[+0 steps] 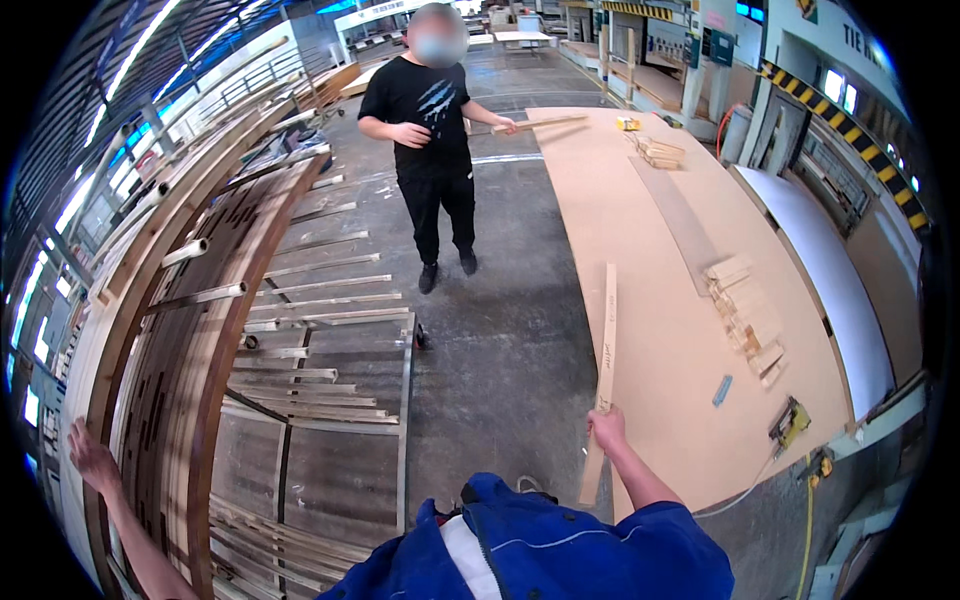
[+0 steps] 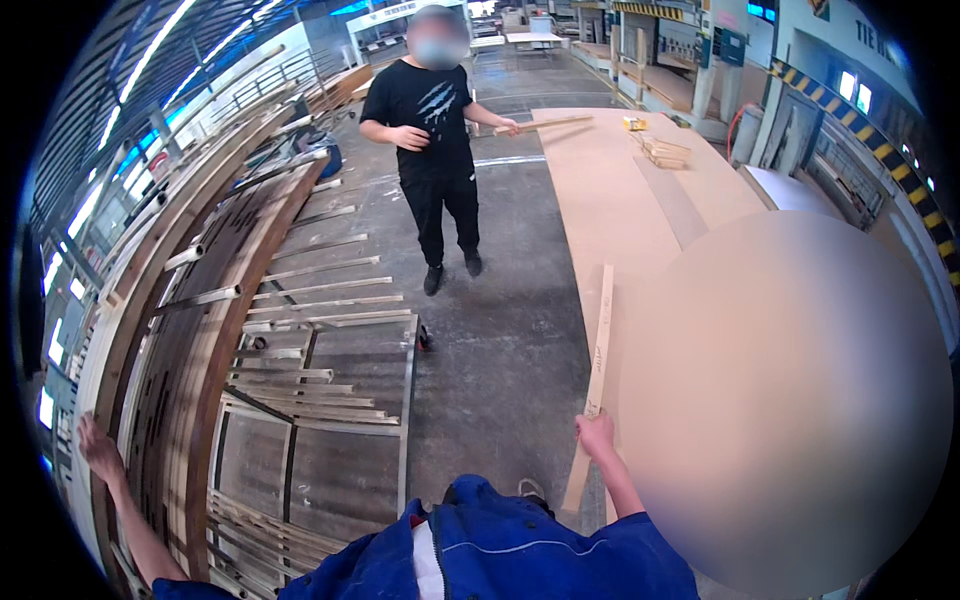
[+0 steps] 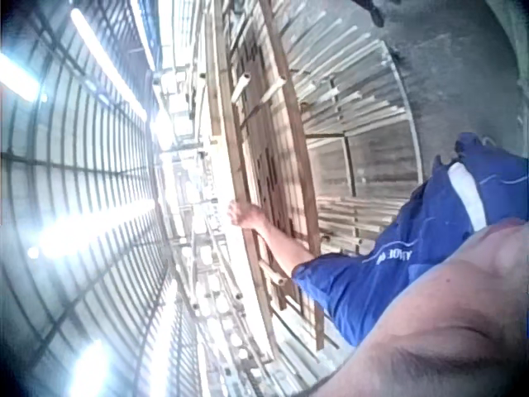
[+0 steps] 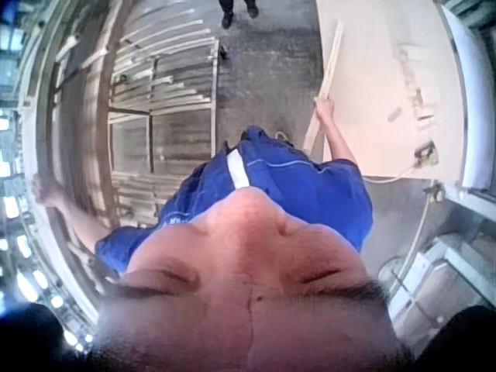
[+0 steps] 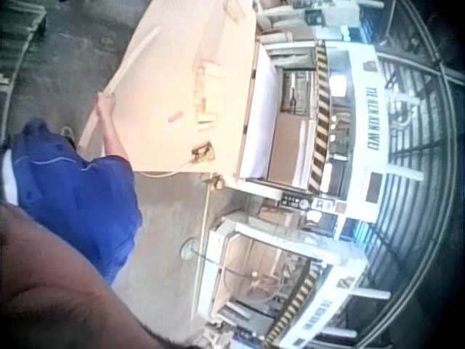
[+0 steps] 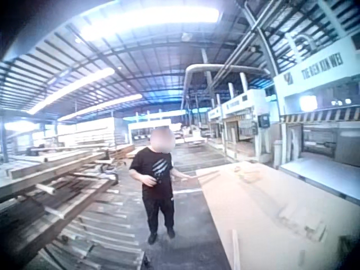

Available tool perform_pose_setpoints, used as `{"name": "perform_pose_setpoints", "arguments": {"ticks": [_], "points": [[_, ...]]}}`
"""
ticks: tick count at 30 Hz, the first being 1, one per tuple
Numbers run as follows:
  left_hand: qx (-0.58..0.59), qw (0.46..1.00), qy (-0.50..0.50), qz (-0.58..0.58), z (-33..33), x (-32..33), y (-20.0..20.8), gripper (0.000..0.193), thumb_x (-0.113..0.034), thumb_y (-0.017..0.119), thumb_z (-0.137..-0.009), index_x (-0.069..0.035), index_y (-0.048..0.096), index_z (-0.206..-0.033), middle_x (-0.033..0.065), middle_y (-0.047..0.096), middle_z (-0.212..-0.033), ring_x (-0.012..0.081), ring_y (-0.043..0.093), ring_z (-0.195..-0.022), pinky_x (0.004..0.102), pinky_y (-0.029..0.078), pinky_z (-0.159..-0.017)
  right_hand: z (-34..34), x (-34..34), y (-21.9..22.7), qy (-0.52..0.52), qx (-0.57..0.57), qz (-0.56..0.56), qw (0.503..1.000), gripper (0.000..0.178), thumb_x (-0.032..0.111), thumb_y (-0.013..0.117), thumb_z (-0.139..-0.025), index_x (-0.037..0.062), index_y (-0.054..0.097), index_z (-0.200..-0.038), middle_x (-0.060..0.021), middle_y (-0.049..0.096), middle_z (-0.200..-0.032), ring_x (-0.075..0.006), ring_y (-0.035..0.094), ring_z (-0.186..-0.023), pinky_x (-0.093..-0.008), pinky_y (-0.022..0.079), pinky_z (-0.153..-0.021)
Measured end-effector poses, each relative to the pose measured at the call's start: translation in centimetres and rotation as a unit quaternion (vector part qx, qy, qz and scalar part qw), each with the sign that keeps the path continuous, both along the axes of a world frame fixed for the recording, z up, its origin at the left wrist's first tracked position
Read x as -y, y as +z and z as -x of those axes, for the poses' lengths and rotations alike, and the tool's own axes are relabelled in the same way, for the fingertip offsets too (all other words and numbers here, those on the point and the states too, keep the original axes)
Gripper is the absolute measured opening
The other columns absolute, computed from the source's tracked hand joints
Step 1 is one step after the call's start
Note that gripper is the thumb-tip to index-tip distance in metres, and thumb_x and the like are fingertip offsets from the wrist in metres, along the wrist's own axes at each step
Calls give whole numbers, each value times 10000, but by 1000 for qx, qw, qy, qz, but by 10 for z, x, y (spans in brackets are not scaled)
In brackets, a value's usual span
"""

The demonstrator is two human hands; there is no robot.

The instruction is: The person assembles a rectangular wooden frame on a large workbench using a pneumatic nail gun. They position long wooden planks and smaller cross-pieces, then secure them together by firing nails into the joints. The process involves repeated alignment and fastening of the frame components.

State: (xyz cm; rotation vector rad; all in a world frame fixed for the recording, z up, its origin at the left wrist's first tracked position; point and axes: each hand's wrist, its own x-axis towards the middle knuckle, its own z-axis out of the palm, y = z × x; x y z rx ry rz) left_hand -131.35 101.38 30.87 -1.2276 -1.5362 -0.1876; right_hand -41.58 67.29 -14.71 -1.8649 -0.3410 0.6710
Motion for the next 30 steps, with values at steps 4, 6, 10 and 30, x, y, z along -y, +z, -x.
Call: {"name": "perform_pose_setpoints", "arguments": {"ticks": [4, 6, 10, 30], "points": [[-4, 997, -24, 70, -7, 13, 11, 547, 34, 557, -875, -74, 547, -1411, 115, 551, -1496, 312, 507, -1392, 486, 443, -1102, -36, 30, -75, -72, 102, 68, 990, 556, 95, 681, -746, -114, 570, -1249, -177, 689, -825, -242, 685, -651, -375, 550, -561], [28, 998, -28, 46, -37, 29, 16, 323, 13, 514, -896, -51, 646, -1183, 143, 664, -1198, 329, 631, -1166, 453, 497, -1002, -55, 37, -97, -83, 124, 168, 974, 771, 130, 722, -739, -120, 496, -1433, -249, 711, -1065, -288, 733, -817, -390, 591, -655], [10, 999, -30, 10, -130, 70, 34, 354, 51, 680, -746, -56, 608, -1076, 128, 625, -1137, 322, 637, -1099, 415, 532, -938, -99, 54, -122, -44, 29, 154, 987, 569, 115, 713, -735, -95, 585, -1249, -213, 701, -965, -293, 700, -841, -405, 571, -729], [328, 907, 37, 262, -300, 182, 108, 769, -616, 796, -796, 50, 606, -1130, 281, 650, -1211, 410, 600, -1195, 486, 481, -999, -156, 110, -139, 7, 222, 268, 938, 707, 266, 720, -853, -54, 491, -1441, -248, 500, -1420, -427, 513, -1297, -516, 466, -1054]]}}
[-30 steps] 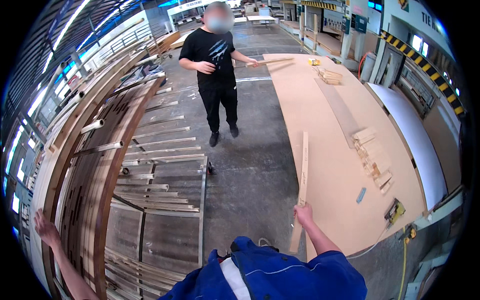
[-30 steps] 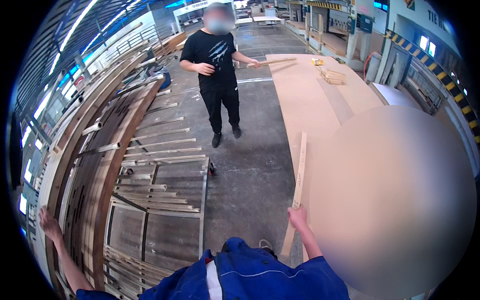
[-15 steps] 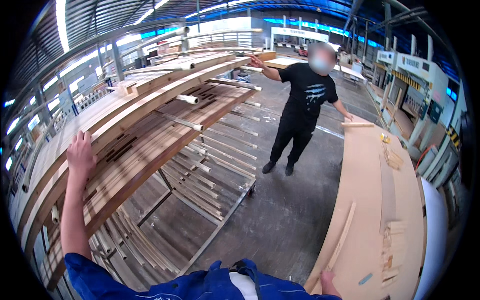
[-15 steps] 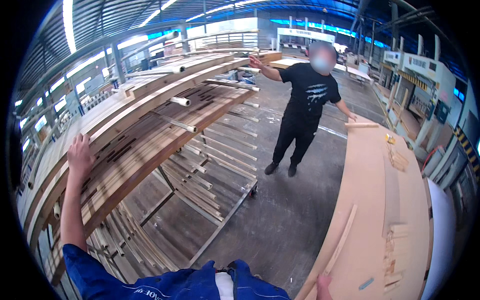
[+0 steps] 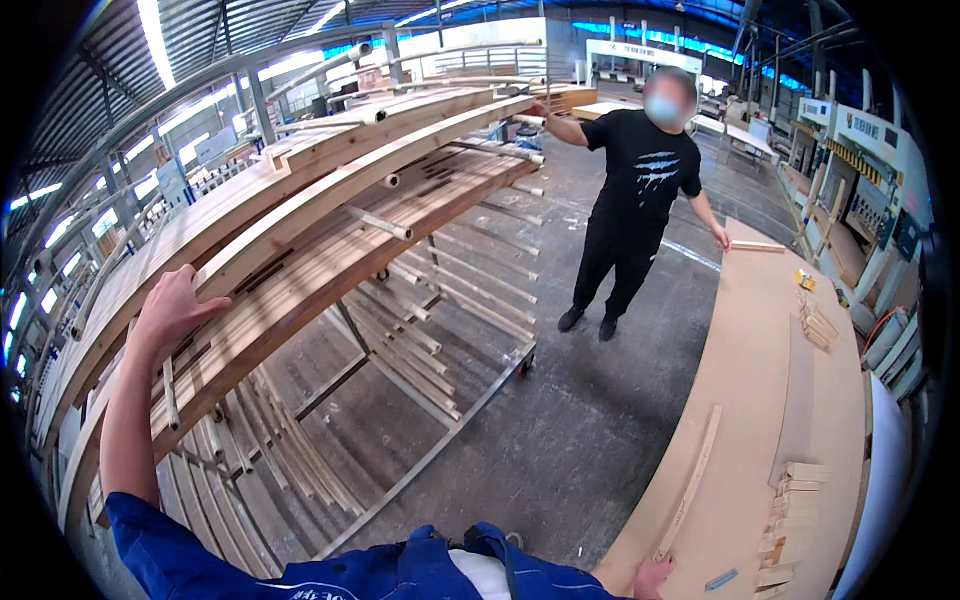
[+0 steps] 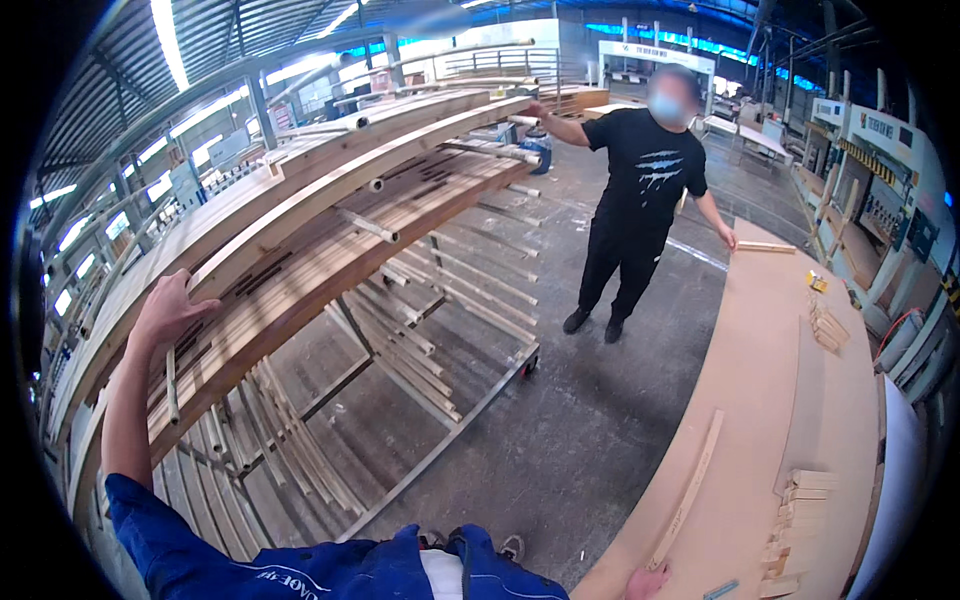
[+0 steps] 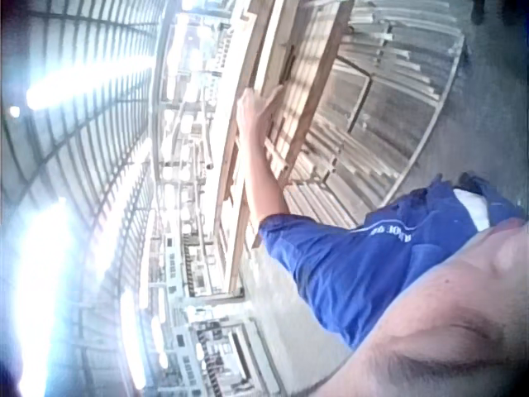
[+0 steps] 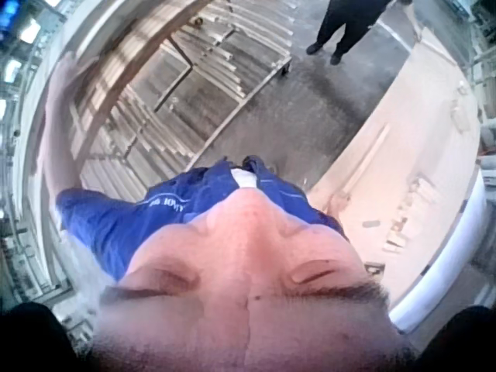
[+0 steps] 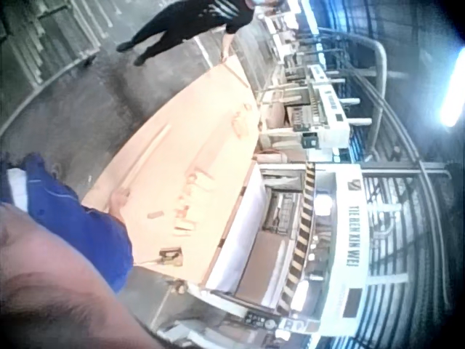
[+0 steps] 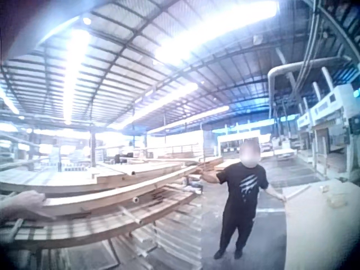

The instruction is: The person assembles a rectangular wooden frame on a large workbench using a pneumatic nail gun. They position long wooden planks and smaller cross-pieces, then secure them together by firing nails into the joints. The process involves repeated alignment and fastening of the frame components.

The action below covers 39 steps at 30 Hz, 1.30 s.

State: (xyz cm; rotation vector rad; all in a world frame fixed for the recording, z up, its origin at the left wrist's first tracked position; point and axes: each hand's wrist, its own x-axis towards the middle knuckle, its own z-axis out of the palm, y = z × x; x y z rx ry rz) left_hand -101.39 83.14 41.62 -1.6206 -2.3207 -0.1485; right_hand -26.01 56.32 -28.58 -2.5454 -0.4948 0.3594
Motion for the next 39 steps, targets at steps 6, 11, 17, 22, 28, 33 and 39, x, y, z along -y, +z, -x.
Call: {"name": "perform_pose_setpoints", "arguments": {"ticks": [6, 11, 17, 22, 28, 33, 39], "points": [[22, 998, -31, 51, -74, 52, -5, 765, -611, 736, -868, 77, 604, -1176, 296, 640, -1220, 428, 597, -1200, 490, 473, -1005, 16, 2, 71, 250, 215, 295, 897, 630, 270, 688, -879, -32, 534, -1409, -256, 432, -1524, -405, 495, -1347, -495, 462, -1080], [80, 989, -101, 77, -111, 87, -29, 603, -504, 753, -892, 90, 673, -958, 265, 724, -908, 366, 726, -883, 464, 541, -793, 117, -65, 98, 148, 16, -159, 976, 829, 262, 768, -797, 14, 438, -1516, -228, 462, -1545, -385, 408, -1455, -480, 311, -1215], [271, 922, -214, 172, -109, 144, -92, 628, -567, 640, -986, 36, 676, -814, 79, 665, -679, 156, 655, -651, 351, 522, -619, 338, -98, 191, 429, -362, -386, 732, 745, 277, 754, -959, 29, 383, -1555, -167, 422, -1580, -289, 467, -1434, -414, 488, -1101], [497, 817, -209, 206, -107, 222, -175, 654, -622, 614, -987, 22, 695, -912, 69, 681, -757, 153, 653, -695, 331, 531, -631, 437, -55, 294, 379, -692, -345, 508, 894, 517, 571, -1043, 49, 120, -1657, -168, 236, -1682, -273, 312, -1527, -412, 359, -1200], [507, 785, -245, 256, -132, 334, -264, 587, -572, 678, -964, 11, 690, -900, 63, 690, -747, 166, 650, -693, 358, 521, -629, 444, -7, 338, 260, -786, -302, 473, 931, 712, 691, -869, 99, 438, -1522, -109, 533, -1448, -233, 479, -1326, -379, 393, -1089], [424, 835, -230, 265, -162, 416, -322, 614, -538, 760, -899, 68, 696, -973, 168, 722, -739, 275, 747, -759, 420, 558, -701, 437, 75, 303, 68, -730, -266, 626, 693, 617, 783, -855, 119, 562, -1283, -48, 590, -1011, -211, 622, -847, -410, 550, -800], [429, 811, -247, 310, -201, 451, -364, 572, -457, 760, -893, 105, 713, -987, 219, 725, -737, 295, 756, -731, 427, 571, -687, 379, 133, 252, 13, -744, -221, 630, 832, 822, 632, -835, 128, 556, -1287, -89, 611, -967, -232, 616, -906, -405, 524, -830]]}}
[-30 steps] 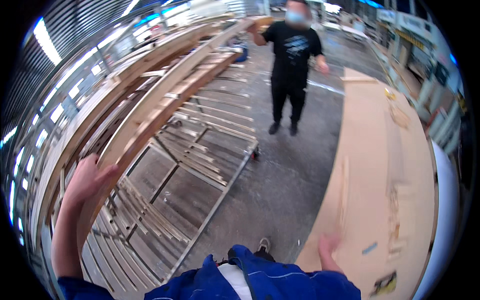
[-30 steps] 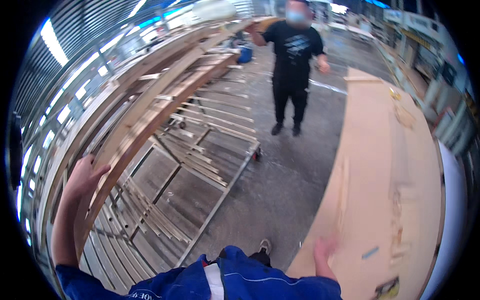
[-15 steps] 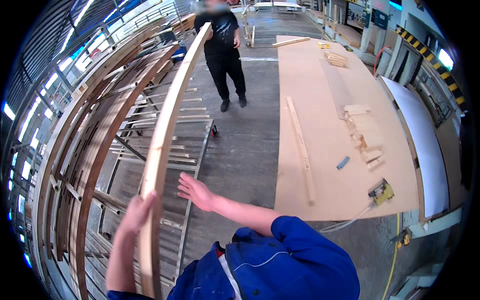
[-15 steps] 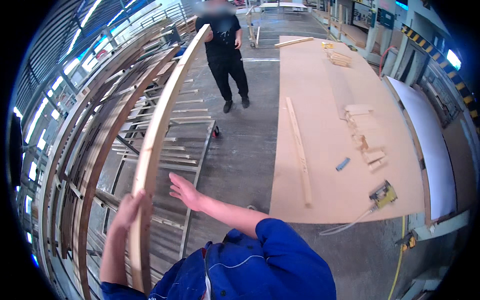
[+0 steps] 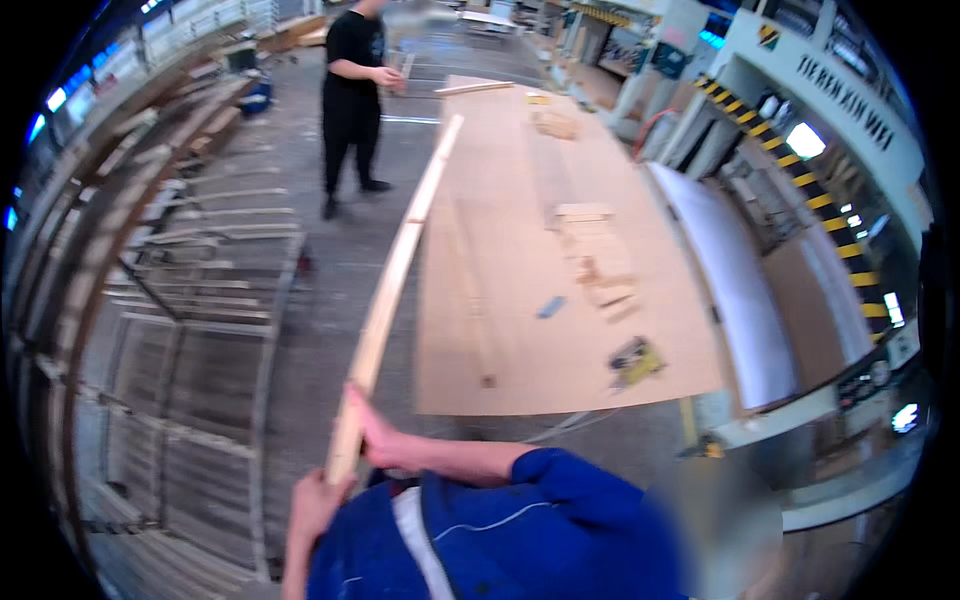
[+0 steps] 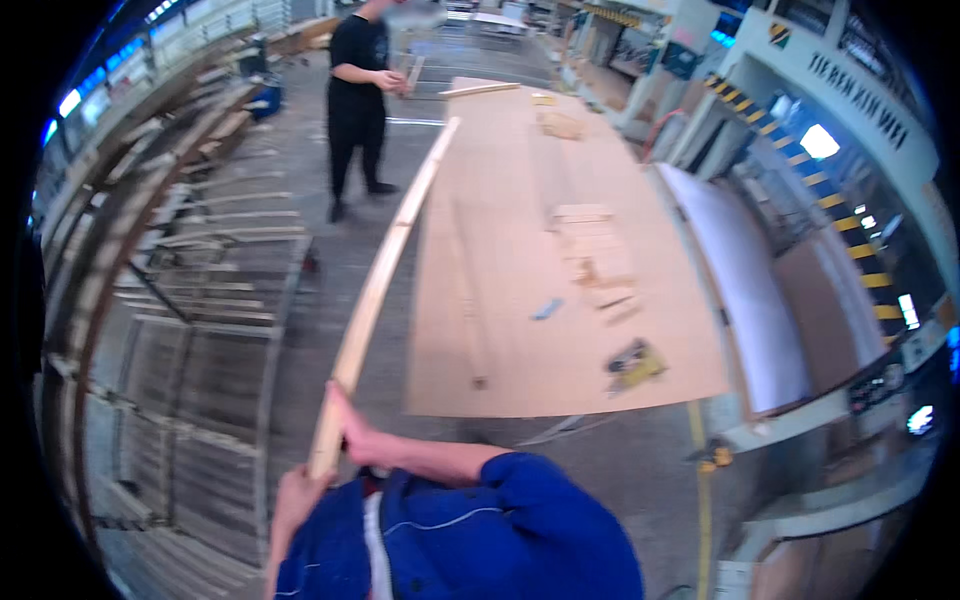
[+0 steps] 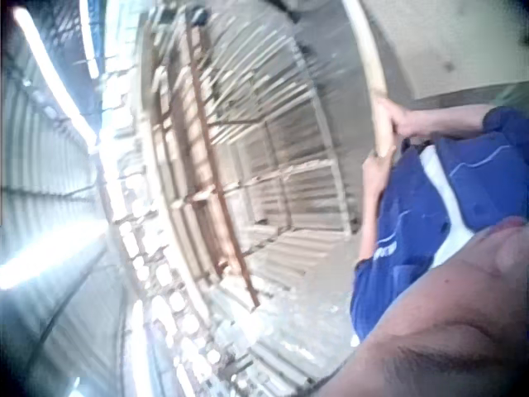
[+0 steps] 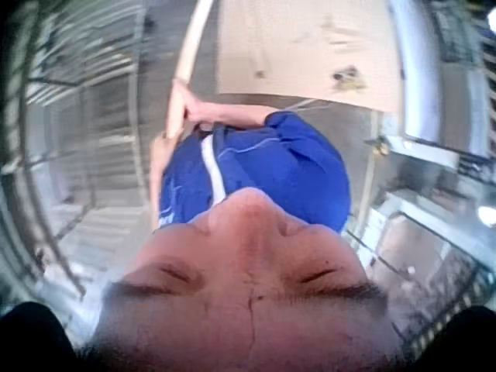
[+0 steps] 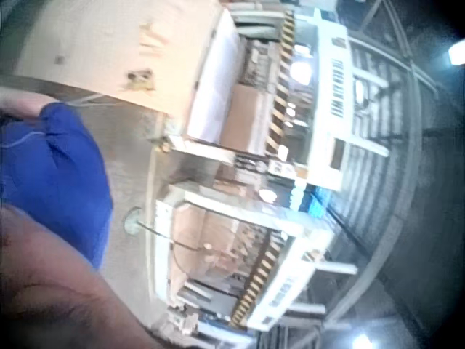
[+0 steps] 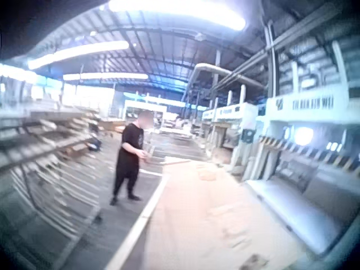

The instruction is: The person assembles a rectangular wooden frame on a large workbench using a pneumatic nail gun. They position long wooden planks and smaller cross-pieces, then secure them together by firing nails into the joints. The process involves repeated alignment and fastening of the frame components.

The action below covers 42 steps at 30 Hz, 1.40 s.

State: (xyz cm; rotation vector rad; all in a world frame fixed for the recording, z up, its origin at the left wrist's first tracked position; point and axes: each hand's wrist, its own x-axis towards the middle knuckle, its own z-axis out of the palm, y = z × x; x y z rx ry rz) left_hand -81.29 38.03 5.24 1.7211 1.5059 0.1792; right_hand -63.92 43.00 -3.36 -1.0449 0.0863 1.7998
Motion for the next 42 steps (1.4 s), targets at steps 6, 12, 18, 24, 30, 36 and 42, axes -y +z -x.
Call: {"name": "perform_pose_setpoints", "arguments": {"ticks": [6, 12, 18, 24, 30, 36, 42], "points": [[-20, 999, -12, 38, -110, 48, -27, 691, -597, 634, -931, 83, 738, -1009, 300, 733, -894, 409, 745, -925, 471, 565, -830, -126, 65, -32, 12, 1, 4, 1000, 1007, 823, 551, -890, 125, 319, -1578, -106, 541, -1268, -250, 535, -1112, -471, 447, -1033], [-73, 992, -15, 103, -239, 84, -47, 754, -674, 617, -903, 42, 747, -1102, 311, 727, -1050, 443, 710, -1057, 475, 555, -928, -244, 114, -51, -31, 4, 18, 999, 847, 778, 492, -948, 154, 456, -1519, -82, 578, -1405, -261, 528, -1271, -451, 431, -1074], [-41, 983, 7, 176, -272, 124, -56, 770, -656, 652, -909, 26, 682, -1267, 262, 720, -1192, 328, 703, -1137, 395, 539, -967, -321, 116, -42, -4, -9, 16, 1000, 875, 789, 565, -900, 182, 476, -1525, -60, 557, -1467, -253, 519, -1316, -470, 421, -1108], [58, 928, 200, 310, -200, 265, -19, 700, -591, 669, -938, 9, 675, -1299, 208, 733, -1174, 261, 701, -1089, 370, 537, -954, -377, 95, -39, -42, -115, -17, 992, 914, 763, 568, -913, 139, 432, -1567, -106, 522, -1539, -330, 496, -1399, -530, 396, -1161], [26, 903, 311, 294, -202, 322, -13, 656, -549, 667, -957, 10, 678, -1300, 182, 736, -1167, 246, 698, -1071, 367, 538, -949, -406, 56, -60, -62, -127, -32, 989, 898, 740, 572, -923, 132, 429, -1569, -141, 519, -1540, -358, 486, -1412, -555, 372, -1176], [-14, 920, 287, 268, -239, 309, -39, 613, -508, 664, -975, 10, 682, -1302, 157, 740, -1161, 230, 695, -1054, 364, 539, -944, -438, 45, -81, -43, 2, 2, 999, 778, 606, 667, -941, 40, 529, -1457, -167, 631, -1390, -320, 603, -1286, -516, 468, -1103], [-36, 946, 213, 242, -268, 270, -88, 569, -466, 662, -993, 11, 686, -1304, 131, 744, -1154, 215, 692, -1036, 361, 539, -939, -456, 68, -129, 120, 156, -55, 979, 663, 549, 693, -949, 68, 585, -1392, -68, 682, -1281, -197, 625, -1201, -380, 470, -1041]]}}
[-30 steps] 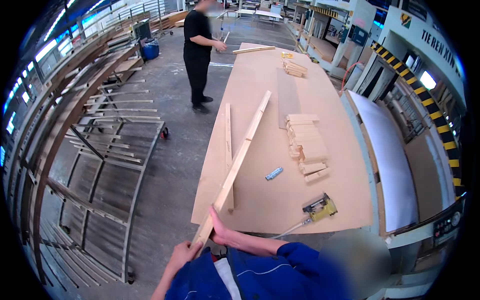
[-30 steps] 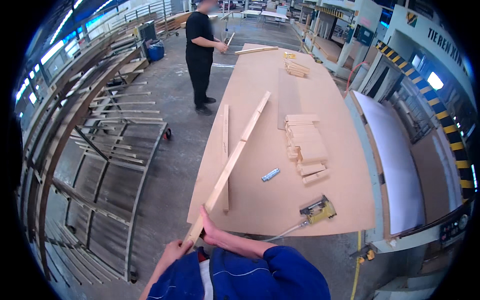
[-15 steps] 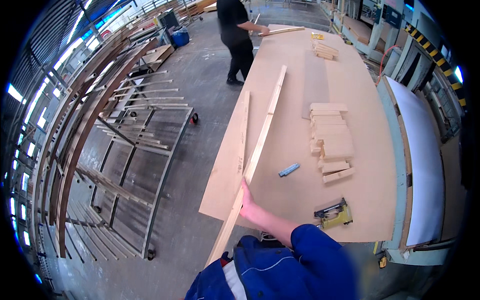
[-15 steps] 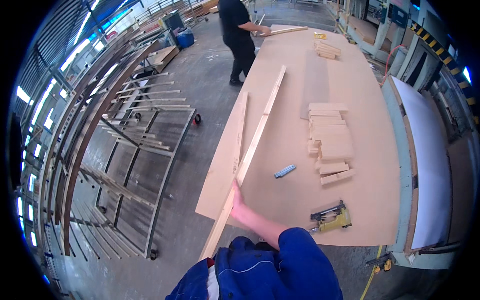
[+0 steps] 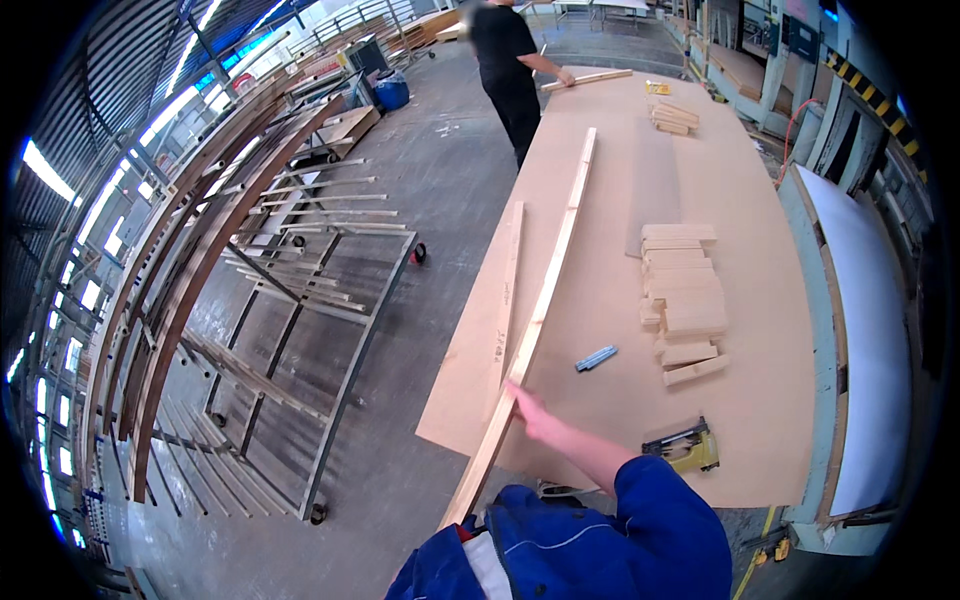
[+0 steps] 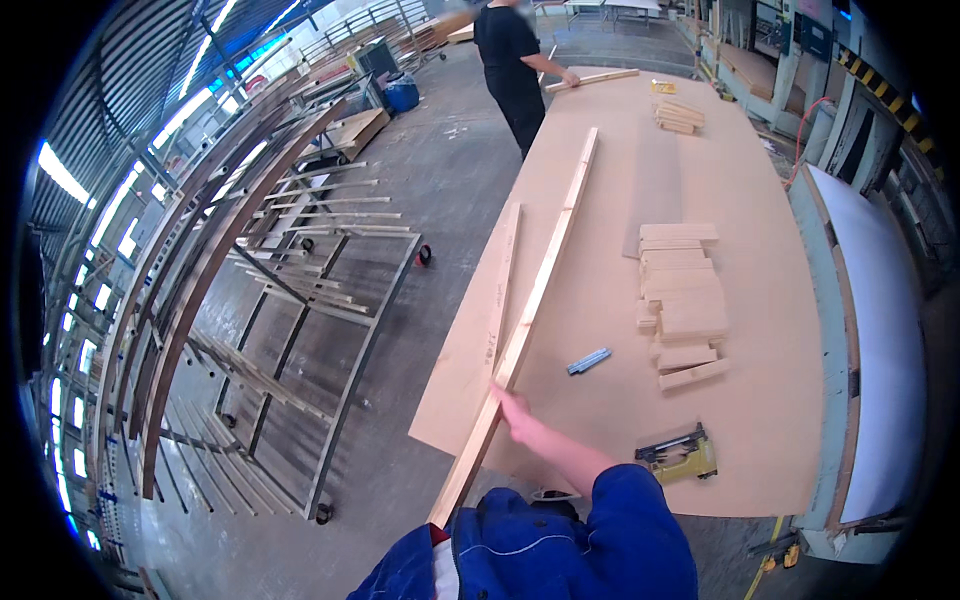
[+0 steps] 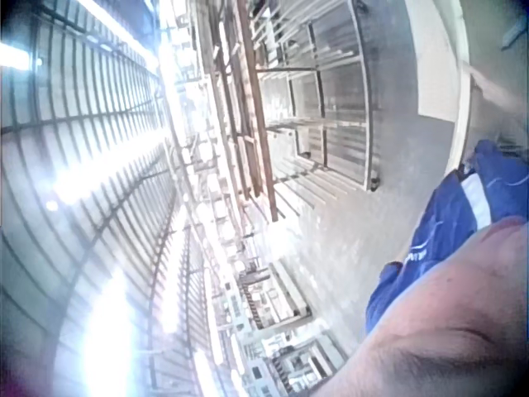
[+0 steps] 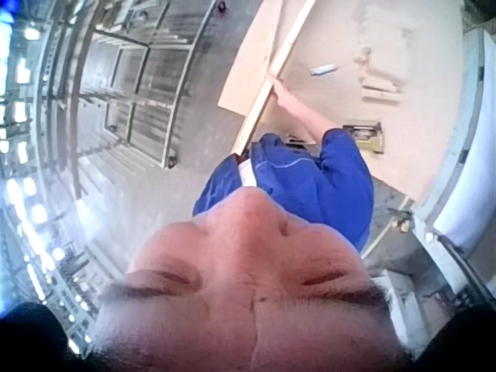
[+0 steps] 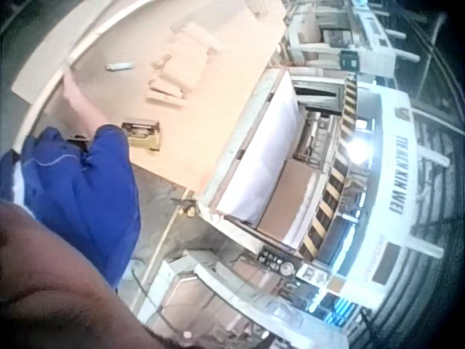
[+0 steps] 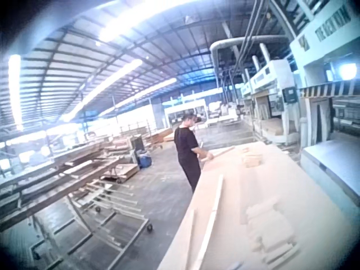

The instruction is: The person assembles a rectangular wooden frame on a large workbench using a pneumatic nail gun. They position long wooden planks and smaller cross-pieces, then secure them together by firing nails into the joints. The process involves repeated alignment and fastening of the frame components.

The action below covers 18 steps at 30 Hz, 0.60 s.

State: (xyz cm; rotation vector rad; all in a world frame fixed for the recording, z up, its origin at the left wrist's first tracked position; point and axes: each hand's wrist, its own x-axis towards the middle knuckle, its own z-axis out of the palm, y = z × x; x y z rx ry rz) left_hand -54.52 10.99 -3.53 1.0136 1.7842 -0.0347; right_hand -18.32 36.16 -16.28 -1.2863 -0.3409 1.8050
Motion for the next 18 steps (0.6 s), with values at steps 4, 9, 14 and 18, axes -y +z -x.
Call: {"name": "perform_pose_setpoints", "arguments": {"ticks": [4, 9, 14, 18], "points": [[-33, 996, -83, -29, -43, -64, -49, 541, -438, 661, -1006, 11, 689, -1305, 114, 746, -1150, 205, 690, -1025, 359, 540, -936, 34, 89, -27, 202, -149, 2, 968, 837, 679, 590, -963, 123, 430, -1568, -61, 479, -1565, -241, 388, -1455, -487, 304, -1196], [181, 969, -8, -166, -112, -154, -57, 498, -380, 710, -983, 63, 722, -1211, 138, 764, -1077, 201, 710, -974, 348, 563, -882, 79, 149, -15, 176, -201, 8, 964, 670, 602, 618, -990, 196, 501, -1510, 5, 565, -1454, -196, 533, -1282, -427, 465, -1064], [250, 946, -78, -191, -136, -169, -32, 452, -339, 720, -970, 35, 731, -1225, 152, 767, -1079, 189, 717, -944, 337, 573, -858, 53, 98, -8, 49, -131, 51, 989, 490, 570, 603, -992, 180, 626, -1286, -23, 647, -1194, -204, 598, -1086, -434, 500, -975], [140, 953, -183, -197, -103, -145, -27, 611, -342, 795, -867, 43, 653, -1319, 282, 716, -1160, 354, 713, -1079, 438, 562, -939, 29, 77, -12, -7, -58, 84, 995, 586, 632, 688, -885, 123, 669, -1174, -50, 699, -1051, -214, 670, -945, -400, 533, -903]]}}
